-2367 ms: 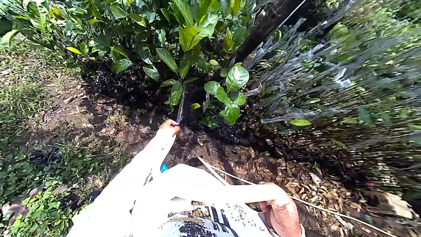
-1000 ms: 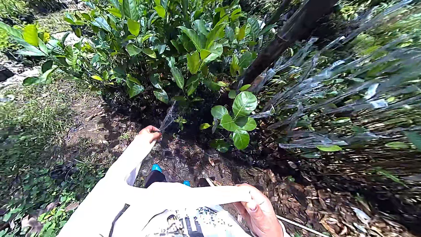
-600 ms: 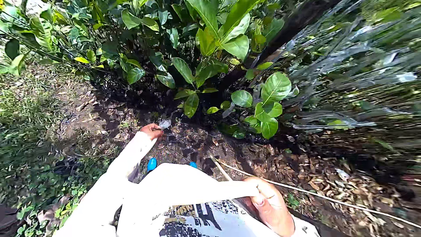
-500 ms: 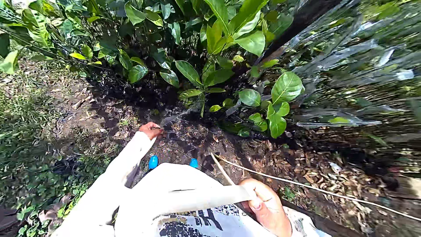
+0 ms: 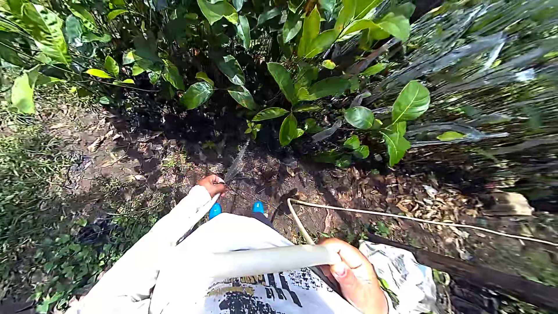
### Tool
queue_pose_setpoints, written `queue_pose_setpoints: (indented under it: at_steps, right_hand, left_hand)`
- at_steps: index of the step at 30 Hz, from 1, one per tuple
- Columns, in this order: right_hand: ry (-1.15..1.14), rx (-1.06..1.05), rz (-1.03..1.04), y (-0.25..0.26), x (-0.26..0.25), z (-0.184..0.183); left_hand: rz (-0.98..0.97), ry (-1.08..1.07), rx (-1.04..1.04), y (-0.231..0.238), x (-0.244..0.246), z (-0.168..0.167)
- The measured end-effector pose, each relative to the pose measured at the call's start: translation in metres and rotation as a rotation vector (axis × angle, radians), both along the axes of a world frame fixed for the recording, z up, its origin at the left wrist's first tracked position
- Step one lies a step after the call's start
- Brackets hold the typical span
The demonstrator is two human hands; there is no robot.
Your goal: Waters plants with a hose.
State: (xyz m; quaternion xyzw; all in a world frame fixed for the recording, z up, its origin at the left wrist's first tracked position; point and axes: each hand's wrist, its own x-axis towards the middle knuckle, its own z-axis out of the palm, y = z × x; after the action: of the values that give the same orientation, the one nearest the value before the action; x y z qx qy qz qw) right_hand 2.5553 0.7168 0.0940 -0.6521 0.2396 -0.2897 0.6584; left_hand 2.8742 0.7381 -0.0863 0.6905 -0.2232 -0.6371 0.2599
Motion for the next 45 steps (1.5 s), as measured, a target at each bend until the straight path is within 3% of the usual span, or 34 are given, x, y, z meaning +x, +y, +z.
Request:
queue_pose_setpoints:
  at_steps: [8,19,26,36,45]
  right_hand:
    - [0.001,-0.048,-0.010,0.003,0.002,0.007]
    - [-0.022,-0.086,-0.070,0.022,-0.016,0.001]
    - [-0.033,-0.093,-0.143,0.036,-0.029,-0.003]
    - [-0.051,-0.102,-0.211,0.043,-0.041,-0.006]
    - [-0.047,-0.091,-0.303,0.039,-0.052,-0.005]
  left_hand:
    - [0.133,-0.011,-0.103,-0.013,0.005,0.014]
    - [0.106,-0.187,-0.104,-0.018,0.015,0.027]
    - [-0.032,-0.232,-0.151,-0.034,0.011,0.032]
    - [0.093,-0.297,-0.179,-0.065,0.008,0.042]
    - [0.037,-0.357,-0.229,-0.089,-0.004,0.053]
